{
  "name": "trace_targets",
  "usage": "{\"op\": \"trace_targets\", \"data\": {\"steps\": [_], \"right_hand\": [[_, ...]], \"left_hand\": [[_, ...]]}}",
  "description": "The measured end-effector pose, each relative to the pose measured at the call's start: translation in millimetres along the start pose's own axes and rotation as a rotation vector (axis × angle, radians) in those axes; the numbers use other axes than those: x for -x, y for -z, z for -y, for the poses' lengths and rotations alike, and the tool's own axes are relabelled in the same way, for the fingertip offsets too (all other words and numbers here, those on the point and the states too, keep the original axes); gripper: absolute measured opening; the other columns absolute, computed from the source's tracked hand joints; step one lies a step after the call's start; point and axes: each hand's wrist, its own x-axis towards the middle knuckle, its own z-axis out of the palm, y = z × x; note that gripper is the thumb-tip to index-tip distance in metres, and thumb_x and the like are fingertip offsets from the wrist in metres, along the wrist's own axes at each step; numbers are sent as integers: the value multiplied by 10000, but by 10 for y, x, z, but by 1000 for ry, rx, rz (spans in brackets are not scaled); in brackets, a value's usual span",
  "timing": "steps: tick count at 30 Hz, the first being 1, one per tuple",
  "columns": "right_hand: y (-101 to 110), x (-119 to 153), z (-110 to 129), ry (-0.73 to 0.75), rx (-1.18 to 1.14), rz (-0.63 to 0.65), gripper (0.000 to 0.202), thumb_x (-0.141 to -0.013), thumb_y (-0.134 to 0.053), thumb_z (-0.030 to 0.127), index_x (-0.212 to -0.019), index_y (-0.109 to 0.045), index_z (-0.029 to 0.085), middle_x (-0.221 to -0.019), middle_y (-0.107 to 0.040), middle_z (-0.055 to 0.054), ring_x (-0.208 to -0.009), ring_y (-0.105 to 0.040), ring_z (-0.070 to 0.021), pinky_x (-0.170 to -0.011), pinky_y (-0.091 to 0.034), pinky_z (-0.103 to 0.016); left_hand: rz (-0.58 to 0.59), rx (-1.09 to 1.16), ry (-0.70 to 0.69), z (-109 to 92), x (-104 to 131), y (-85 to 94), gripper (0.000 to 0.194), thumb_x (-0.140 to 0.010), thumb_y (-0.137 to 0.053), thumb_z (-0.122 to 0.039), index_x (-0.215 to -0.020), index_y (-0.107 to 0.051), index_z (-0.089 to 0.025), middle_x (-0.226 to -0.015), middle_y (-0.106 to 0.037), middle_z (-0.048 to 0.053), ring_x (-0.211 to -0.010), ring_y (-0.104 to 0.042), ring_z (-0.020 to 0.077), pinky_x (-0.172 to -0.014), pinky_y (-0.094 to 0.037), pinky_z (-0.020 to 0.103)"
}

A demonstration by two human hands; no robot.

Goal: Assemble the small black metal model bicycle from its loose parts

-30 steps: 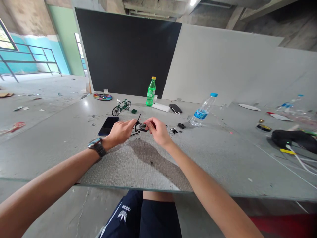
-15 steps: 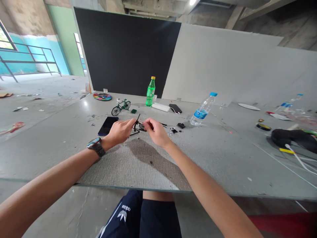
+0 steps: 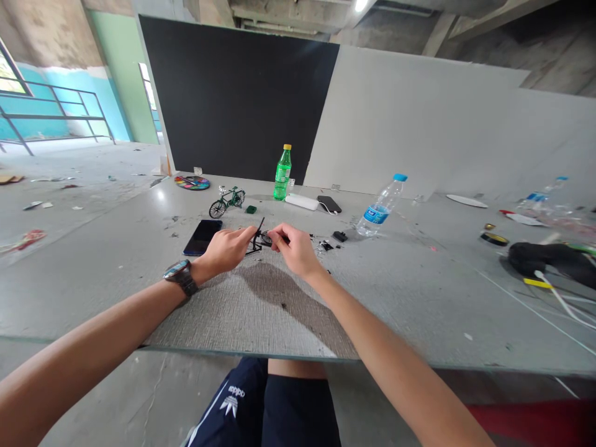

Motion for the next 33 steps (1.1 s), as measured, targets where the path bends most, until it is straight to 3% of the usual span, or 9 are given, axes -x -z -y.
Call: {"op": "trace_targets", "data": {"steps": [4,11,17,21,25,29,33], "right_hand": [[37,-9,6,-7,82,46,439,-1017,-442,561,-814,-598,203,-566,-545,26,-540,-495,-133,-605,-375,-285],[42,-17,14,123,99,81,140,-1013,-474,344,-960,-499,217,-790,-606,-5,-644,-509,-136,-628,-374,-277],[81,9,58,212,255,63,162,-1042,-438,317,-968,-548,225,-797,-601,0,-647,-479,-132,-648,-344,-287],[80,5,65,136,113,121,179,-1023,-485,354,-906,-529,226,-642,-459,52,-562,-386,-113,-591,-318,-278],[78,-36,30,-28,-132,142,255,-984,-555,445,-863,-541,221,-648,-467,49,-540,-388,-99,-522,-314,-263],[65,-58,-38,-197,-389,208,306,-929,-622,512,-848,-524,234,-584,-340,94,-449,-285,-77,-422,-262,-244],[41,-55,-46,-245,-449,229,319,-906,-650,520,-837,-512,240,-570,-293,108,-433,-258,-69,-401,-252,-234]], "left_hand": [[23,14,-14,-36,6,-1,213,-1003,-371,-164,-985,-583,-170,-684,-631,36,-546,-523,143,-519,-306,277],[-5,126,137,-22,-1,-13,215,-1011,-367,-217,-1050,-573,-170,-704,-633,33,-532,-519,139,-520,-309,268],[40,150,197,-88,5,-20,258,-1033,-325,-259,-1074,-563,-169,-686,-637,30,-507,-526,143,-517,-288,270],[40,144,150,-85,9,-35,226,-1023,-341,-232,-1061,-556,-174,-698,-636,31,-525,-531,147,-528,-290,271],[13,112,73,-37,22,-64,220,-1028,-340,-210,-1043,-556,-172,-719,-631,35,-556,-536,152,-540,-306,276],[5,74,18,-33,22,-61,230,-1033,-335,-201,-997,-560,-172,-705,-617,31,-560,-529,149,-546,-321,279],[21,45,8,-52,11,-41,242,-1033,-334,-207,-965,-565,-179,-678,-612,25,-551,-528,144,-541,-328,273]]}}
